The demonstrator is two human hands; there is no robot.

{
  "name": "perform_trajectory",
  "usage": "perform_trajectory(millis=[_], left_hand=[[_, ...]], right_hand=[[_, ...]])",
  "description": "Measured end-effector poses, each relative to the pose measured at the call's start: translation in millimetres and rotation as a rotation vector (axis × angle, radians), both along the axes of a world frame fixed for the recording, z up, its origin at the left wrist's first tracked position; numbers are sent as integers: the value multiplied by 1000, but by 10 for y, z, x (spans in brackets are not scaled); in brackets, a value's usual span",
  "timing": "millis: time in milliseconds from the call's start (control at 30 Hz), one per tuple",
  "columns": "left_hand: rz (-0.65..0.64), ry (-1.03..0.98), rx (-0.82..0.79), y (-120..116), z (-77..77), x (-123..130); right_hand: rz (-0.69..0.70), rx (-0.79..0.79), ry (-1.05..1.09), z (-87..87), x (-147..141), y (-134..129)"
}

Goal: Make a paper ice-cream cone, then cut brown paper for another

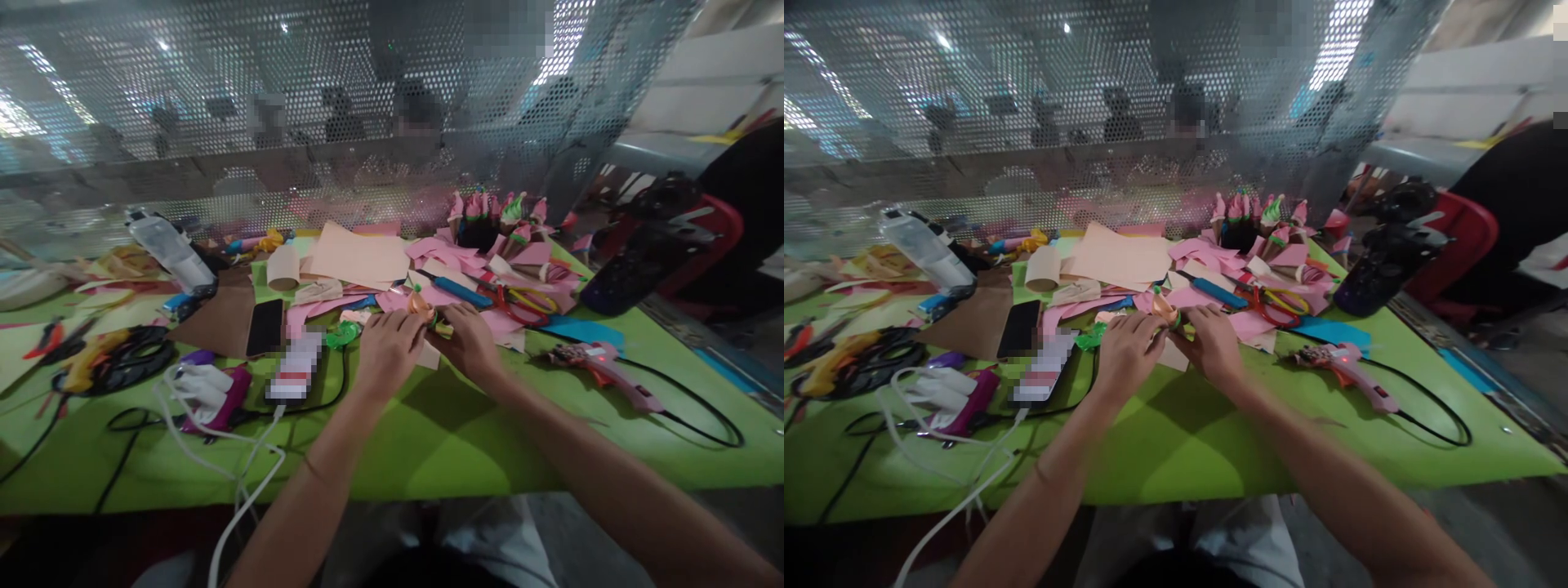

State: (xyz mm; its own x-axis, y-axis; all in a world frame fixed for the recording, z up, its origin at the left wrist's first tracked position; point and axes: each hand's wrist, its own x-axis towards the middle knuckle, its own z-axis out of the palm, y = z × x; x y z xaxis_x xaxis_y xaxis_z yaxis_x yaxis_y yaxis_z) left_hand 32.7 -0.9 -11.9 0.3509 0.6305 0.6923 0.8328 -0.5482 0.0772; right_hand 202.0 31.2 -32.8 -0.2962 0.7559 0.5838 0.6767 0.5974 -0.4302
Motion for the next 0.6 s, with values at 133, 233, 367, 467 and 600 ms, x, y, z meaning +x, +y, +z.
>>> perform_trajectory(millis=[133,233,367,467,600], left_hand=[[-8,2,7,6,6,-1],[-38,-40,-6,6,17,2],[-93,-140,-70,6,27,-1],[-112,-206,-82,12,23,-10],[-120,-282,-59,22,16,-25]], right_hand=[[13,-4,23,-8,8,4],[18,-13,37,-8,10,-2],[-3,-14,43,-3,7,-10],[-11,-12,31,-1,8,-1],[-34,-17,41,-1,14,20]])
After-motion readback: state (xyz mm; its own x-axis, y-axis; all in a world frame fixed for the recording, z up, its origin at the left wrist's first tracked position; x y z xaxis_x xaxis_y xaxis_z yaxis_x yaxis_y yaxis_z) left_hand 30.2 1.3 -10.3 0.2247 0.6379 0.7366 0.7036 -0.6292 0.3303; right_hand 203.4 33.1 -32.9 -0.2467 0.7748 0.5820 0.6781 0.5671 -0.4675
